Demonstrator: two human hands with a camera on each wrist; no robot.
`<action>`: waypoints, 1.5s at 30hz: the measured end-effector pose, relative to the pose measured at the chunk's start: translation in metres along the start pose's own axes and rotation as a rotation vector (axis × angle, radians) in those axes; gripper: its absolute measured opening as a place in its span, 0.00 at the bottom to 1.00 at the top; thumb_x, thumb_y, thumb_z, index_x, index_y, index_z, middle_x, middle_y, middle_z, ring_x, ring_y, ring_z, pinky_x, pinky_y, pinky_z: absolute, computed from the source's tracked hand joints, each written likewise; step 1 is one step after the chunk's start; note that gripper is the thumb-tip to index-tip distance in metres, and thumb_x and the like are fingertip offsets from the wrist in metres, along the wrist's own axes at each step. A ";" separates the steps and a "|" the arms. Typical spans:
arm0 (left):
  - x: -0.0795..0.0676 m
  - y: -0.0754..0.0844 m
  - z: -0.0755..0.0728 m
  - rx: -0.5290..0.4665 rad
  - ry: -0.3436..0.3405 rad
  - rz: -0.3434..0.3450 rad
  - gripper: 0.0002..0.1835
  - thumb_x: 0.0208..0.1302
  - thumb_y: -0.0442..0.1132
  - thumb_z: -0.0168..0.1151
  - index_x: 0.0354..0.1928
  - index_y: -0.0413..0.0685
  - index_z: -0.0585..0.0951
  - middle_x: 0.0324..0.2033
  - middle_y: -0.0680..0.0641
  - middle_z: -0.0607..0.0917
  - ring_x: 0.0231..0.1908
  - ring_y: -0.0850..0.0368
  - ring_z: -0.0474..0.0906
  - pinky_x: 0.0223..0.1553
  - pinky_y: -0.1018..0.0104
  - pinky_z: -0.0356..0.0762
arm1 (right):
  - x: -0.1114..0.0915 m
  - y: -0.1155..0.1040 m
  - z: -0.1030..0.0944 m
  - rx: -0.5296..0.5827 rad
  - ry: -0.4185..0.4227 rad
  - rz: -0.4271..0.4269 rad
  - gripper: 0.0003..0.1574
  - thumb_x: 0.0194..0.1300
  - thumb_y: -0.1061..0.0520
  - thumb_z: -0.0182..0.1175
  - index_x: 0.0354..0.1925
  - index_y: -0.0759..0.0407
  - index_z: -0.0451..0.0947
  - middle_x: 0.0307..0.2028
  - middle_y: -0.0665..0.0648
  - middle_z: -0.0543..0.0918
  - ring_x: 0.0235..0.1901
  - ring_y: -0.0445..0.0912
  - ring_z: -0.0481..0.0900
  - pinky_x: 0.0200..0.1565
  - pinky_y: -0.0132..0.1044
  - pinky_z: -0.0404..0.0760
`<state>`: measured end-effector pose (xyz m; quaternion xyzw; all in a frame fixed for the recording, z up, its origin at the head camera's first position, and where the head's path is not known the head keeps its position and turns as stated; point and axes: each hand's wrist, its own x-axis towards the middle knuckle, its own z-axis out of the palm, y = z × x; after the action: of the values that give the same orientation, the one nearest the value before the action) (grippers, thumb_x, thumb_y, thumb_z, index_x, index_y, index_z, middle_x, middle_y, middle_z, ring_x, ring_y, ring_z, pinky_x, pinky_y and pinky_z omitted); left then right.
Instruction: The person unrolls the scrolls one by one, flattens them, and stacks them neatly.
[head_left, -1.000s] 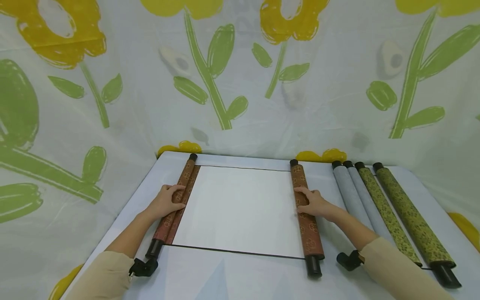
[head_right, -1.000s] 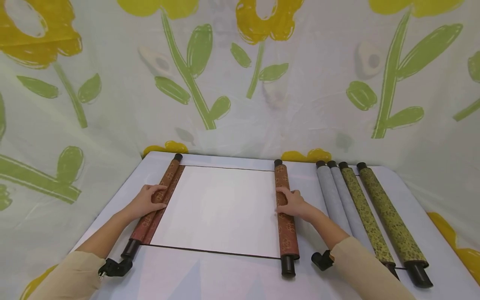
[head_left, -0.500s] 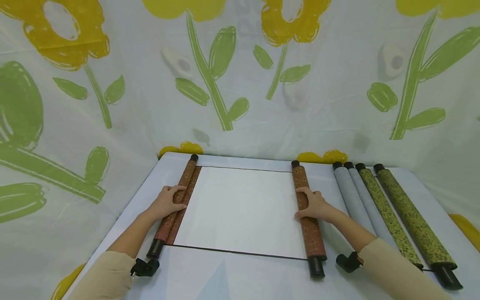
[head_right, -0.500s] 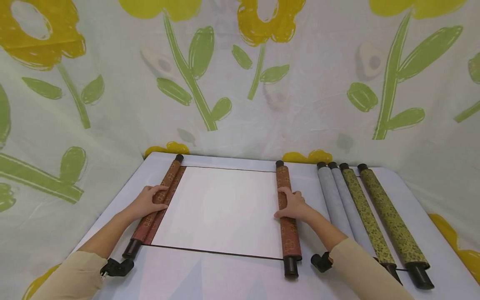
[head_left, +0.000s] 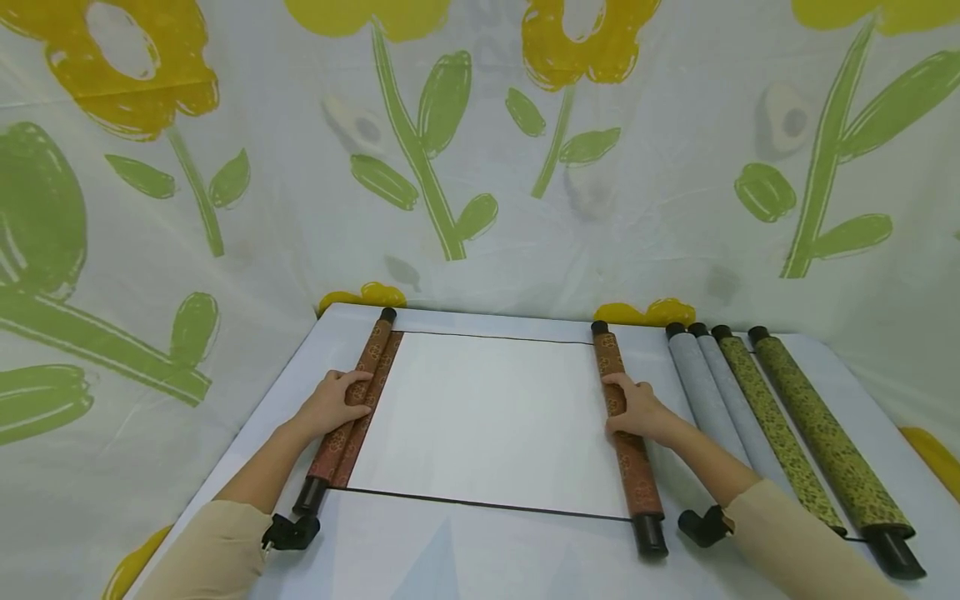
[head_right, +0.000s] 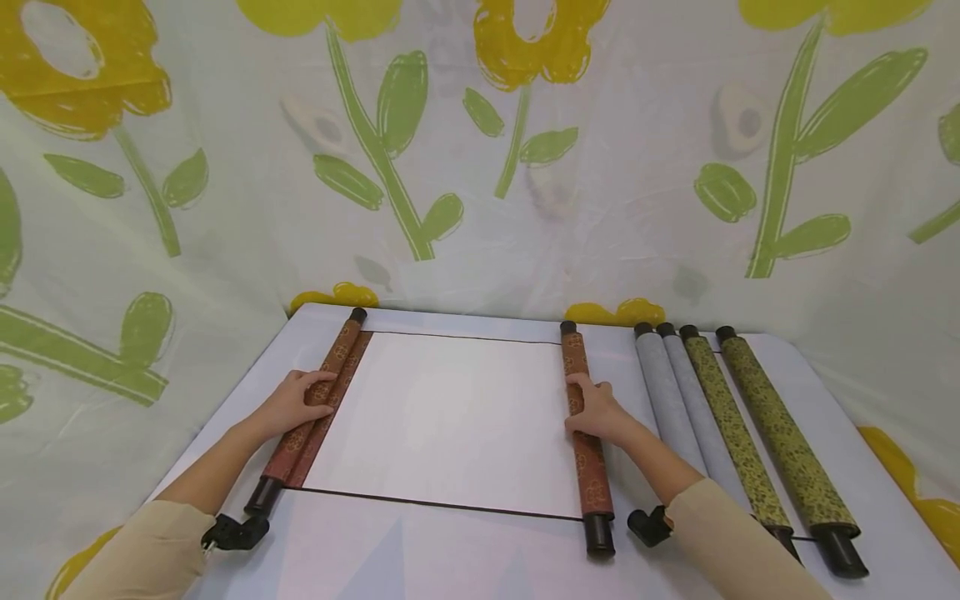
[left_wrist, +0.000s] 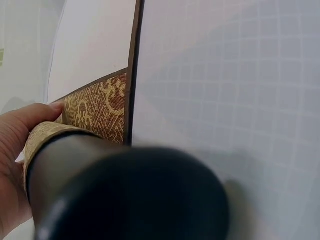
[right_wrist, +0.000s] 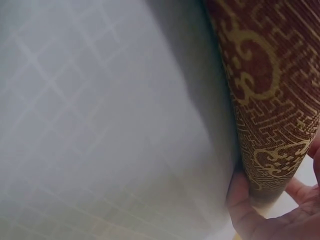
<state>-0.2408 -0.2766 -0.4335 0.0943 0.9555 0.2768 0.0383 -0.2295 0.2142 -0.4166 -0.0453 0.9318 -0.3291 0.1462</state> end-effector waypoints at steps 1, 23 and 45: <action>0.000 0.000 0.000 -0.001 -0.002 -0.003 0.31 0.58 0.39 0.65 0.63 0.41 0.69 0.54 0.22 0.64 0.54 0.25 0.66 0.48 0.36 0.69 | 0.000 0.001 0.000 0.000 0.005 -0.003 0.48 0.49 0.60 0.66 0.65 0.62 0.54 0.54 0.81 0.57 0.49 0.67 0.66 0.44 0.59 0.72; 0.001 -0.005 -0.001 0.003 0.021 -0.019 0.29 0.57 0.34 0.62 0.62 0.41 0.70 0.54 0.23 0.64 0.45 0.35 0.70 0.33 0.53 0.72 | 0.004 0.003 0.002 -0.021 0.055 0.001 0.42 0.55 0.59 0.59 0.66 0.61 0.56 0.54 0.80 0.61 0.47 0.64 0.68 0.41 0.54 0.75; -0.002 -0.011 -0.004 -0.041 0.013 0.014 0.29 0.56 0.35 0.65 0.61 0.39 0.70 0.49 0.26 0.66 0.38 0.44 0.70 0.36 0.52 0.71 | 0.002 0.015 -0.012 -0.045 -0.008 0.020 0.37 0.61 0.59 0.51 0.67 0.65 0.56 0.58 0.83 0.58 0.53 0.67 0.64 0.48 0.59 0.69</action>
<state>-0.2406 -0.2883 -0.4355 0.0982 0.9493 0.2971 0.0318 -0.2349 0.2328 -0.4181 -0.0404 0.9389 -0.3063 0.1520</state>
